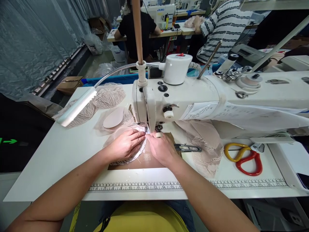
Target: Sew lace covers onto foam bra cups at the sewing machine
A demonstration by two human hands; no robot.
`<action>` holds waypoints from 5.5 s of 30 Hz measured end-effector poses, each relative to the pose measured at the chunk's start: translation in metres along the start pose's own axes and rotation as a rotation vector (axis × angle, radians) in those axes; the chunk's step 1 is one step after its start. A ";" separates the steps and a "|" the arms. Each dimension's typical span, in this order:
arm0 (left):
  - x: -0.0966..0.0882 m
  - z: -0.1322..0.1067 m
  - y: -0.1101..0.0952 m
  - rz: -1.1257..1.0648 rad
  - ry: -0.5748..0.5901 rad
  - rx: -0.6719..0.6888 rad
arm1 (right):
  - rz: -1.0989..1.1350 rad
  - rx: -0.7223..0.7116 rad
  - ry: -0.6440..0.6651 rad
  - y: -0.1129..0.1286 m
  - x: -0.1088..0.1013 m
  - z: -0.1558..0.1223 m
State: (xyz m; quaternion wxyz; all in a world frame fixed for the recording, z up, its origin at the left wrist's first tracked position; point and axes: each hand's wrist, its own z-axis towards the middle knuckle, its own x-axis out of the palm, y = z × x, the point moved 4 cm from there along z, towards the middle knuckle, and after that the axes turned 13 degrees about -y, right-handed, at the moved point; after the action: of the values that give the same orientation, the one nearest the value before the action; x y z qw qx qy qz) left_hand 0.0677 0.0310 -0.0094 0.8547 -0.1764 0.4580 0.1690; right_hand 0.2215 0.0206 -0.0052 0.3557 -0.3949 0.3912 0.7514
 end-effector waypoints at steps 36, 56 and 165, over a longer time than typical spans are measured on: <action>-0.002 0.010 0.013 0.015 0.012 -0.128 | 0.025 -0.027 -0.031 -0.002 0.004 -0.002; -0.035 -0.001 0.007 -0.073 0.081 -0.301 | 0.152 -0.162 -0.054 -0.002 0.000 -0.008; -0.013 -0.007 -0.002 -0.020 0.173 0.022 | 0.331 -0.278 -0.122 0.004 -0.009 -0.020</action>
State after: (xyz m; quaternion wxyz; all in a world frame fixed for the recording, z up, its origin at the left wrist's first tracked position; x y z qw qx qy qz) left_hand 0.0564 0.0246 -0.0018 0.8155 -0.1855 0.5301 0.1398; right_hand 0.2284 -0.0003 -0.0037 0.1925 -0.3243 0.3212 0.8686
